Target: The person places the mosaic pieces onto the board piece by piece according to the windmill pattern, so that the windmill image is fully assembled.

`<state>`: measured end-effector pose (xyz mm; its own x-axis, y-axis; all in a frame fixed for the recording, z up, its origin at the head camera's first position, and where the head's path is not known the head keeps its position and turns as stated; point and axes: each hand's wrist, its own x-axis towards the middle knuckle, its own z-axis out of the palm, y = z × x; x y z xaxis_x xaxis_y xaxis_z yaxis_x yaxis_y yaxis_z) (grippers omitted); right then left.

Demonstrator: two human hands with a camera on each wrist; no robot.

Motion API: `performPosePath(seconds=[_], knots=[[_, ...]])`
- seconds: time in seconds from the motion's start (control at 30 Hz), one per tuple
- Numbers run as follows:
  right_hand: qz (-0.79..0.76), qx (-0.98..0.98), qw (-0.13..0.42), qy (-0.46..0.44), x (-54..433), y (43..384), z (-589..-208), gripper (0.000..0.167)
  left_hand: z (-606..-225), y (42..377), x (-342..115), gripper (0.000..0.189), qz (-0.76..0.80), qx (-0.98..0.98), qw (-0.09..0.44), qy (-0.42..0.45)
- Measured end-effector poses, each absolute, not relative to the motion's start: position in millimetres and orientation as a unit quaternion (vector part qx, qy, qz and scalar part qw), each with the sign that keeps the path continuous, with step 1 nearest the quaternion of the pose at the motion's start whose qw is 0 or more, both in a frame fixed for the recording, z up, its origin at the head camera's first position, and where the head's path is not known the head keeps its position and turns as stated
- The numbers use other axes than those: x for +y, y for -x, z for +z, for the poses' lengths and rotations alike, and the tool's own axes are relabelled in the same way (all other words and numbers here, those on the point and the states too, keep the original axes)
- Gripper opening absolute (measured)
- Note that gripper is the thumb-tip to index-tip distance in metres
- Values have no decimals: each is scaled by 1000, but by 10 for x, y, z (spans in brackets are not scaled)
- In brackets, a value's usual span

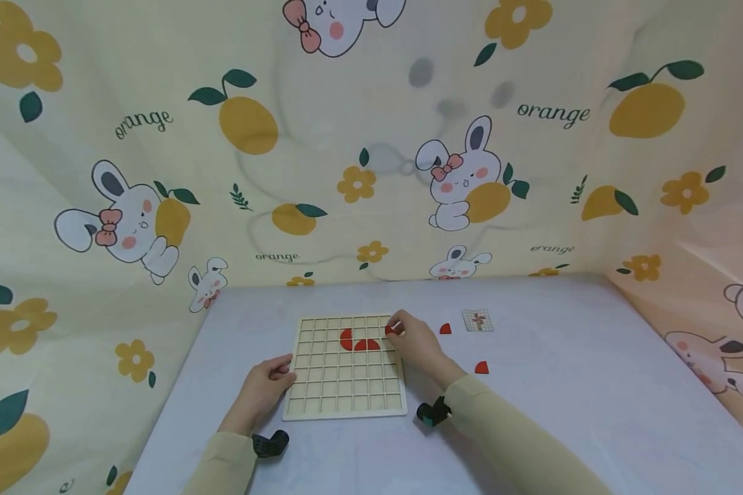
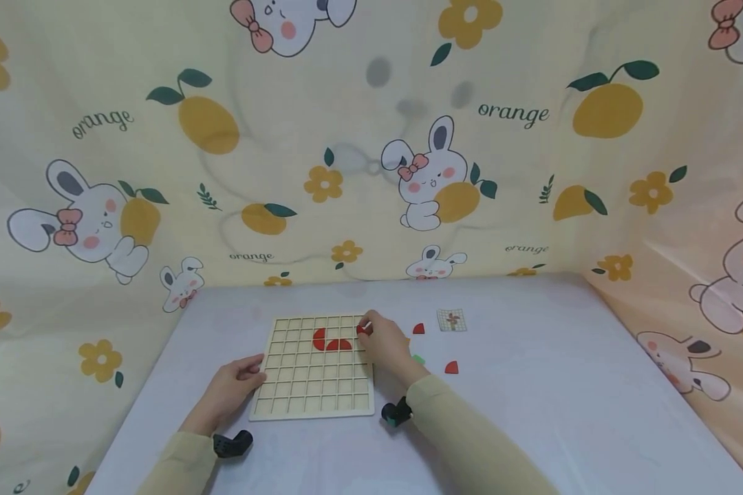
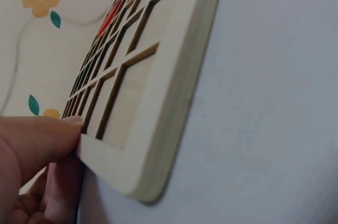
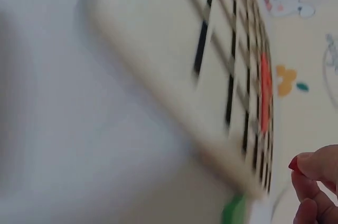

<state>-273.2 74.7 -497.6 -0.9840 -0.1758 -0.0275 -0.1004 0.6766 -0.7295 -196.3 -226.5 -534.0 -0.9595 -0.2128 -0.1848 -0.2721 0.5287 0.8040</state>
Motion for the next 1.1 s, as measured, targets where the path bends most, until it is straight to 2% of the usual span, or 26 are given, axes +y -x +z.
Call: performPosePath(seconds=[0.13, 0.33, 0.53, 0.73, 1.1], knots=[[-418, 901, 70, 97, 528, 2658, -4955, 17, -5321, 1962, -2258, 48, 468, 872, 35, 137], [-431, 885, 71, 161, 127, 2532, -5004, 16, -5323, 1963, -2263, 48, 469, 871, 37, 141], [-433, 884, 89, 154, -170, 2480, -5114, 12, -5346, 1958, -2270, 49, 474, 868, 45, 141], [-405, 898, 83, 148, -250, 2443, -5153, 8, -5366, 1974, -2264, 49, 478, 866, 45, 139], [-384, 910, 59, 144, -290, 2435, -5154, 12, -5360, 1968, -2300, 48, 480, 867, 38, 131]])
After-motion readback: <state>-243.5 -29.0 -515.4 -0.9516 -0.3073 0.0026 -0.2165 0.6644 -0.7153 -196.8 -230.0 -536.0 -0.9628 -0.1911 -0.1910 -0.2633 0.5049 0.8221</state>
